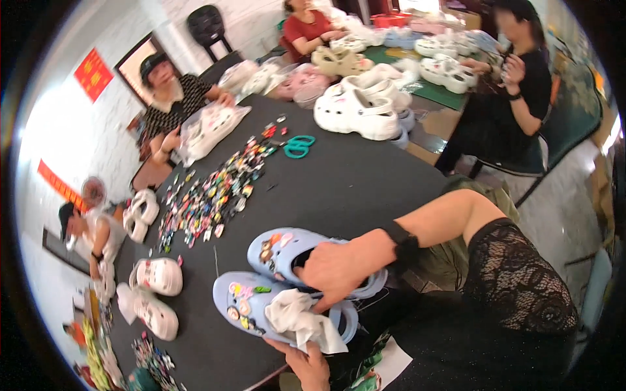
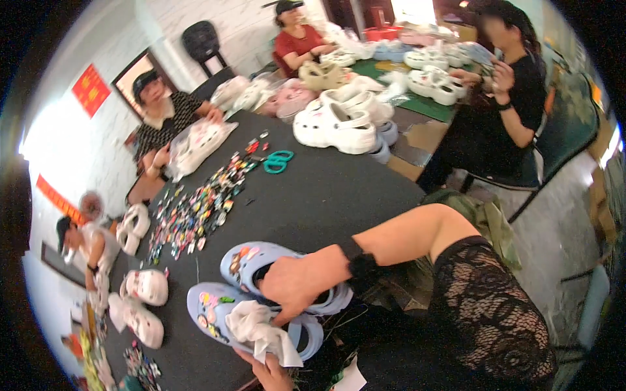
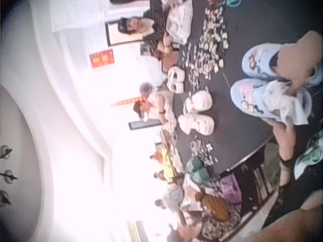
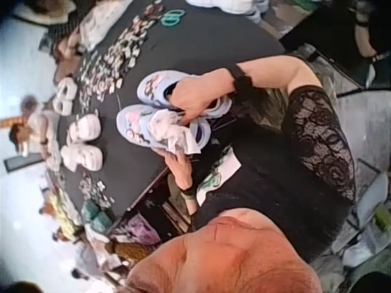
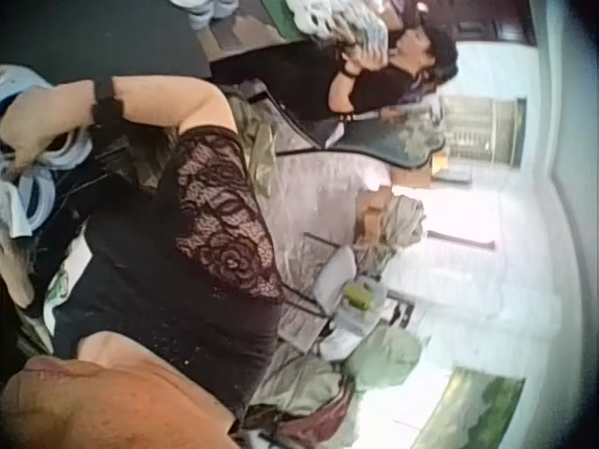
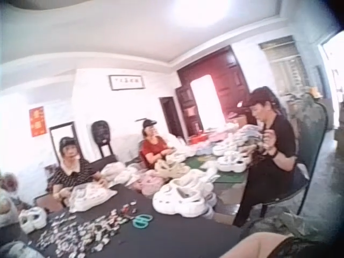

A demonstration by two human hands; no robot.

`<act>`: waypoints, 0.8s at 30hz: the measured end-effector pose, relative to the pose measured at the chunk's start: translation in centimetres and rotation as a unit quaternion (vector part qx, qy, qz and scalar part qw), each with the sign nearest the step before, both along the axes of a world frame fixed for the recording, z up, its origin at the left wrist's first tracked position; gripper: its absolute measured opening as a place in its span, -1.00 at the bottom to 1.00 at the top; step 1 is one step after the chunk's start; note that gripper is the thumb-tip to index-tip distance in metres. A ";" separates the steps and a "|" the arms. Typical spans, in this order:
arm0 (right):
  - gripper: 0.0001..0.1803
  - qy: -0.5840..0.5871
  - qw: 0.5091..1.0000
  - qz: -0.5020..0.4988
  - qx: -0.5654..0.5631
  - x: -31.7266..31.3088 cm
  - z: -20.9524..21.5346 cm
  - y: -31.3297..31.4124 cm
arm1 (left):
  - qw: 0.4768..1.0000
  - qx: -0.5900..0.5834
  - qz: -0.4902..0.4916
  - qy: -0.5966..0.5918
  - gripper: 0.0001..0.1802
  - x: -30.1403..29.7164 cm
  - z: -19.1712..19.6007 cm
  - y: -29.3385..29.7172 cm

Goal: Attaching decorative charms and accessories to various pairs of clogs while seated at a shared work table.

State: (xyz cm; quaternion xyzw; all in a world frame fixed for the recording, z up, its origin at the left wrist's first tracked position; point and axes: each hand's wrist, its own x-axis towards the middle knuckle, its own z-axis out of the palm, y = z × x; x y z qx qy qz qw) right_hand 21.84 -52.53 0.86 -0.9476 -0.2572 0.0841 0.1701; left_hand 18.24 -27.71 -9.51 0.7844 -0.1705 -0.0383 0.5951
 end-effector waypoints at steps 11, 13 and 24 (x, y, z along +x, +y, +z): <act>-0.42 -0.030 0.993 -0.044 0.108 -0.2 -2.1 -0.1 | 0.988 0.124 0.005 -0.095 -0.19 -0.5 3.5 -1.8; -0.57 -0.044 0.989 -0.034 0.138 0.1 -2.5 0.1 | 0.987 0.110 0.006 -0.113 -0.19 -0.3 3.3 -1.6; -0.73 -0.100 0.939 -0.113 0.310 -6.3 -0.5 -6.2 | 0.993 -0.095 -0.005 -0.064 -0.22 1.0 1.3 -1.6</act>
